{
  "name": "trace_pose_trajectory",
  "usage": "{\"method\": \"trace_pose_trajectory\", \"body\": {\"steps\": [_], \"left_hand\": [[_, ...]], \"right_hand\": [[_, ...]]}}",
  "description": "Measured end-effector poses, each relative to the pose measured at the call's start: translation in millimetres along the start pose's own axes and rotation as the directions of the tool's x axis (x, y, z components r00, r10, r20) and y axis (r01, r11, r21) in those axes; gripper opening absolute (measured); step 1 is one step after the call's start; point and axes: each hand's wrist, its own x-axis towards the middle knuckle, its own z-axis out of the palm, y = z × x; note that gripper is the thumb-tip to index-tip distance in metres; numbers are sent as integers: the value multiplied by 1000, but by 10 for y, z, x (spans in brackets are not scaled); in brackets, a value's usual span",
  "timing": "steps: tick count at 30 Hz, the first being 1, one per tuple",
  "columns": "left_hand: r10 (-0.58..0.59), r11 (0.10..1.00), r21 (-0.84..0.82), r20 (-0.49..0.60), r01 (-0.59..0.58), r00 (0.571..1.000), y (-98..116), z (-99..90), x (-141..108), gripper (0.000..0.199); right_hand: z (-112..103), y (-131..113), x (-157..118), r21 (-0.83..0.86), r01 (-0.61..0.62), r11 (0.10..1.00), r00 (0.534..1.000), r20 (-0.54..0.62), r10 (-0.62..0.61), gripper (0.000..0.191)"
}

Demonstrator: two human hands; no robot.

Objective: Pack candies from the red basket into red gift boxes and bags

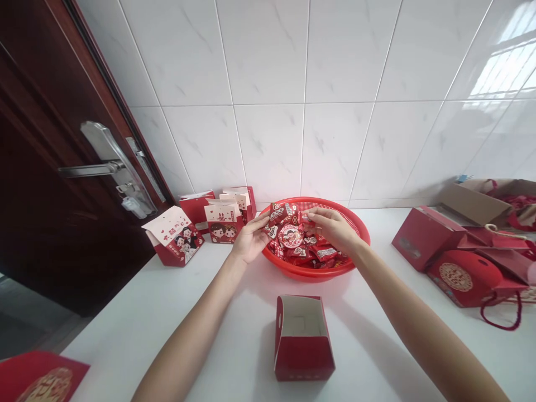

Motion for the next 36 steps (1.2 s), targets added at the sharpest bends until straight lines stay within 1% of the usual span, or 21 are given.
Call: {"method": "trace_pose_trajectory", "body": {"steps": [2,4,6,9,10,12,14,16,17,20,22,25,28,30,32,34,35,36], "left_hand": [[-24,1000,-11,5,24,1000,-7,-12,-14,19],[-40,999,-12,25,41,999,-20,-5,-40,20],[-51,999,-11,67,52,996,-27,22,-79,20],[-66,997,-26,144,70,987,-9,89,-156,21],[-69,997,-27,171,74,983,5,113,-185,22],[-72,997,-2,226,74,972,37,161,-242,24],[-78,996,59,257,65,963,71,207,-294,26],[-84,990,132,244,53,966,99,249,-339,27],[-84,984,170,226,46,971,111,267,-359,28],[-85,957,289,173,32,981,132,318,-415,33],[-92,935,353,167,28,982,140,350,-451,37],[-106,917,399,219,10,970,170,390,-506,41],[-110,896,443,309,-41,945,280,401,-572,39],[-115,848,519,372,-104,921,407,392,-635,32],[-133,760,617,453,-202,882,552,383,-720,26],[-187,631,711,528,-310,829,676,389,-824,24],[-214,548,753,547,-364,809,721,398,-881,24],[-238,460,788,554,-410,798,752,411,-939,26]], "right_hand": [[88,-21,-101,202,-61,978,998,43,53,35],[138,-42,-175,316,-99,943,995,45,90,36],[149,-66,-224,366,-98,925,995,8,102,36],[128,-105,-273,397,-52,916,996,-50,78,34],[119,-114,-288,407,-35,913,997,-47,59,32],[101,-121,-316,432,-24,902,1000,16,19,29],[82,-110,-333,434,-46,900,992,126,-10,26],[53,-90,-336,397,-60,916,979,201,-23,24],[34,-82,-334,374,-52,926,977,211,-30,24],[-33,-94,-335,311,3,951,979,191,-65,23],[-76,-139,-356,283,36,959,979,184,-91,21],[-123,-247,-414,259,76,963,970,203,-131,17],[-157,-365,-479,251,123,960,964,199,-176,15],[-186,-444,-525,252,166,953,963,168,-212,15],[-222,-523,-579,245,215,945,955,150,-256,14],[-261,-604,-645,222,262,939,937,176,-303,12],[-279,-644,-681,204,278,939,921,220,-320,10],[-293,-683,-717,182,291,939,897,289,-333,8]]}}
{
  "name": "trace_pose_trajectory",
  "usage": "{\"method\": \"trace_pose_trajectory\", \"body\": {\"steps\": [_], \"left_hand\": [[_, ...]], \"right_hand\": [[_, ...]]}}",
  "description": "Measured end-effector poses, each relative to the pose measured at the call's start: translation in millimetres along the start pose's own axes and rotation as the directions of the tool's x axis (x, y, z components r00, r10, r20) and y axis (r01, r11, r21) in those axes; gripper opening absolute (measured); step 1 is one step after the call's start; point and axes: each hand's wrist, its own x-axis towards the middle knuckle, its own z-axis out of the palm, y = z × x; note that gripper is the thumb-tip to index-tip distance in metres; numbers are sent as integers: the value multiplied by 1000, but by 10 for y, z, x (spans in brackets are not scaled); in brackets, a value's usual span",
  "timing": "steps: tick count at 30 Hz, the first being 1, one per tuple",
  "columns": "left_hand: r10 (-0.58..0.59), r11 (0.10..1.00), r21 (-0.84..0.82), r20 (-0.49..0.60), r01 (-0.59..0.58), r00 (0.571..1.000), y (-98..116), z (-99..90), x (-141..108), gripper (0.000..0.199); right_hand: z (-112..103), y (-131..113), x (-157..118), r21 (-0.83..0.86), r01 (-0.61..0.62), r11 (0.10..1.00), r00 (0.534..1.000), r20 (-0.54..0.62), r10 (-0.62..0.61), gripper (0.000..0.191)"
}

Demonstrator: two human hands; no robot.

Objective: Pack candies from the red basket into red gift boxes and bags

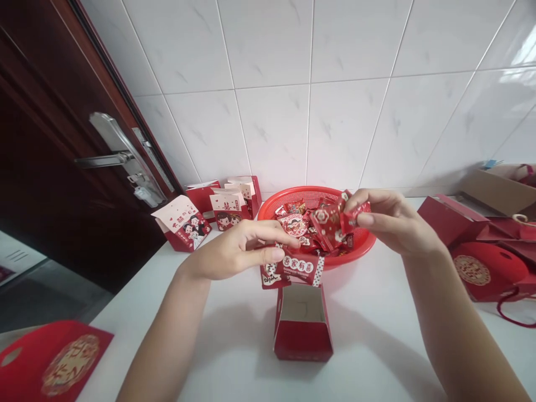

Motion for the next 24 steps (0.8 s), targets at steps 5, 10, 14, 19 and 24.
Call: {"method": "trace_pose_trajectory", "body": {"steps": [5,10,14,19,24], "left_hand": [[1,923,384,54,-21,999,166,93,-149,31],[7,876,481,48,-29,999,225,108,-194,32],[-33,876,480,158,-48,987,250,125,-187,29],[-74,879,472,278,-70,958,250,232,-137,31],[-156,864,504,320,-28,935,199,291,-87,27]], "right_hand": [[97,-184,-67,-171,56,984,849,527,43,8],[298,-246,-101,-294,66,954,684,709,171,18],[409,-266,-157,-405,38,914,623,724,296,17],[502,-250,-185,-526,39,849,566,712,415,14],[536,-220,-194,-561,42,827,504,726,467,22]]}}
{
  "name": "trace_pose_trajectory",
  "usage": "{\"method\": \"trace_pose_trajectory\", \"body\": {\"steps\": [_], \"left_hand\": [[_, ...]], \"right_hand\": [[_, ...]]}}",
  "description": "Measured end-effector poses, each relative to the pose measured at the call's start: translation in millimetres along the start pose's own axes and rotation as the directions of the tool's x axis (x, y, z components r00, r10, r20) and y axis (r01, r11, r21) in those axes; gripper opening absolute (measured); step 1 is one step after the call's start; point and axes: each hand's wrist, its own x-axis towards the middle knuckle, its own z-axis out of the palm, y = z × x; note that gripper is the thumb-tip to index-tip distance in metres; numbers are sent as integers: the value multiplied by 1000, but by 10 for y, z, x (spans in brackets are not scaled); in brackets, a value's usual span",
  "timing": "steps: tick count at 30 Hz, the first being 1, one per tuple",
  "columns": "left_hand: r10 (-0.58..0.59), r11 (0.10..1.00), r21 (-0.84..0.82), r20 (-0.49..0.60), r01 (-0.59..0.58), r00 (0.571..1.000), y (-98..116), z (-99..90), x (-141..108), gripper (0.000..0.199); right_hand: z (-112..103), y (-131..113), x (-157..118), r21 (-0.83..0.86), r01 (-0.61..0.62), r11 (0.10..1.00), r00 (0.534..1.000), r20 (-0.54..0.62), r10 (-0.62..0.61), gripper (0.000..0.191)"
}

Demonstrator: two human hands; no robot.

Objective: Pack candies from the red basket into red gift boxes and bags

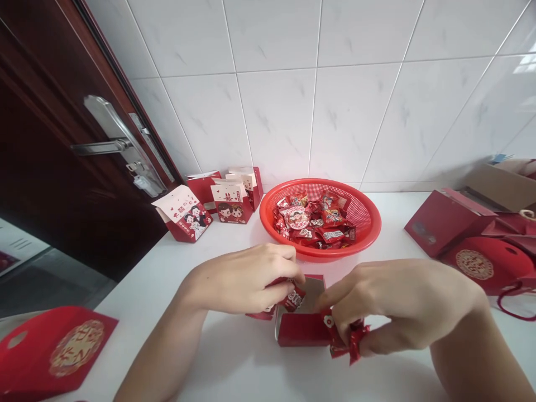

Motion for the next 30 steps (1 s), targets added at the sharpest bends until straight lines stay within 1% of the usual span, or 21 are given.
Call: {"method": "trace_pose_trajectory", "body": {"steps": [4,8,13,15,18,21,22,24,26,28,30], "left_hand": [[-58,997,51,18,57,998,-51,12,21,26],[-82,996,32,19,81,996,-68,20,37,24],[-211,977,37,7,211,977,-84,30,52,12],[-252,968,13,9,251,968,-120,41,52,16],[-262,964,-40,21,263,965,-177,49,47,20],[-219,974,-55,-3,219,976,-189,34,55,12],[-190,981,-46,-8,190,982,-180,27,65,11],[-124,992,-12,-8,124,992,-154,21,94,19],[-73,997,23,-18,74,997,-127,32,133,27],[-45,998,34,-37,47,998,-110,59,171,30],[-32,999,-3,-29,32,999,-103,91,200,26]], "right_hand": [[18,25,-15,14,45,999,998,51,-45,23],[47,58,-23,15,77,997,996,34,-77,20],[49,76,-18,18,81,997,996,33,-81,19],[40,75,-11,12,73,997,996,43,-74,21],[22,69,-1,11,62,998,997,53,-63,24],[-9,58,-11,36,60,998,997,50,-62,24],[-25,53,-24,50,70,996,997,34,-71,21],[-69,40,-61,86,104,991,994,-27,-102,13],[-118,26,-104,111,156,982,979,-150,-138,14],[-156,15,-133,101,196,975,938,-310,-156,15],[-169,10,-131,65,206,976,890,-428,-159,12]]}}
